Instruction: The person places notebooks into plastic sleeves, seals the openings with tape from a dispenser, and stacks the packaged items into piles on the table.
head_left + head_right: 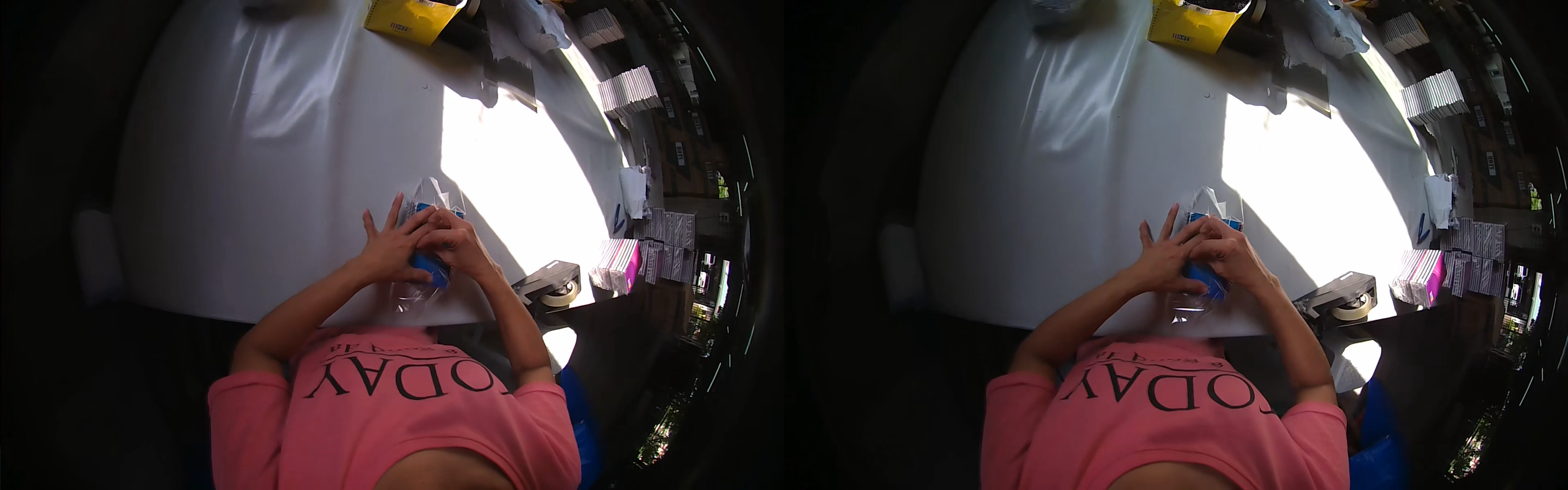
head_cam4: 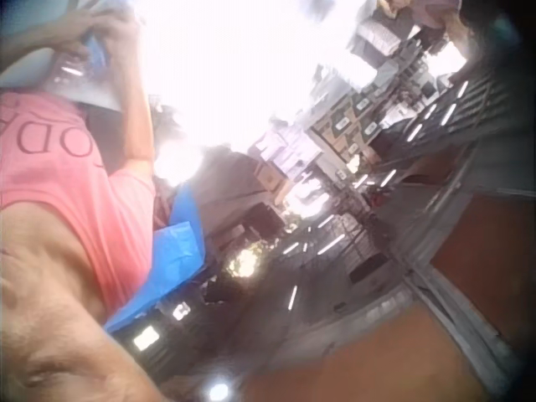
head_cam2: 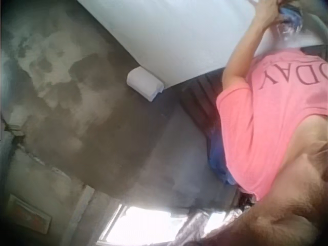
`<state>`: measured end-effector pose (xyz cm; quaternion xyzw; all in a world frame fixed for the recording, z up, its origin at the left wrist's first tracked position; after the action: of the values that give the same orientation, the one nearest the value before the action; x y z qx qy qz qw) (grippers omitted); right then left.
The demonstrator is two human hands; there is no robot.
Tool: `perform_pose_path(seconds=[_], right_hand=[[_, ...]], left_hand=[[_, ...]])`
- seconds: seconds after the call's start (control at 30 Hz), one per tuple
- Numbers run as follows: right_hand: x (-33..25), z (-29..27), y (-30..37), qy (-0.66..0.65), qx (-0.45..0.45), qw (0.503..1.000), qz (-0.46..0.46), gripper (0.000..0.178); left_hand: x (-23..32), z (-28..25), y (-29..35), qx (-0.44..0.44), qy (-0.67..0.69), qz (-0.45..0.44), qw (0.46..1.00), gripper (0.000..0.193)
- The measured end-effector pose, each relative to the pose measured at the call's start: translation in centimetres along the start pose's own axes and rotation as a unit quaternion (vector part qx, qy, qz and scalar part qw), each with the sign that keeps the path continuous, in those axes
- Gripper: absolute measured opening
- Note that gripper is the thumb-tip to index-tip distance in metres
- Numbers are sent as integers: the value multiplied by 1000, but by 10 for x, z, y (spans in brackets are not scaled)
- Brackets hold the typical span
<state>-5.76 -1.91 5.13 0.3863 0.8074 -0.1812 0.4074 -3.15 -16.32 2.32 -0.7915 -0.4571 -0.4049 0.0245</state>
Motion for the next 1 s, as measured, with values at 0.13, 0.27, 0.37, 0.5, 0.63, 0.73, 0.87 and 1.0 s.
perform_pose_path(seconds=[0.13, 0.27, 0.37, 0.5, 0.63, 0.73, 0.87, 1.0], right_hand=[[-27, 4, -6, 50, 57, 996, 47, 61], [-32, 7, -5, 68, 89, 992, 58, 88], [-38, 7, -8, 65, 83, 989, 102, 95], [-34, 8, -1, 81, 91, 986, 116, 99], [-38, 29, 28, 157, 141, 966, 152, 94], [-73, 89, 73, 219, 78, 949, 214, 90], [-80, 110, 131, 94, 275, 926, 241, 71], [-46, 42, 206, 56, 665, 610, 426, 47]], left_hand=[[-14, 14, -6, 64, 76, 58, 993, 103], [-22, 8, -4, 234, 372, 150, 885, 74], [-37, 15, -11, 261, 332, 157, 893, 41], [-30, -4, -13, 209, 122, 51, 969, 25], [-21, -22, -10, 148, 14, -1, 989, 39], [-19, -32, -11, 135, -22, 13, 990, 45], [-20, -31, -10, 107, 21, 27, 994, 47], [-16, -29, -6, 95, 83, 4, 992, 49]])
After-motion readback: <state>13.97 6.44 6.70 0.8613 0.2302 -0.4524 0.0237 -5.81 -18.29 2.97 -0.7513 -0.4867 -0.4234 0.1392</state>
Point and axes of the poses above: each hand's wrist, its own y-axis away from the middle knuckle, its own z-axis out of the palm, x = y × z, the point moved 3 cm from there along -y, towards the middle knuckle
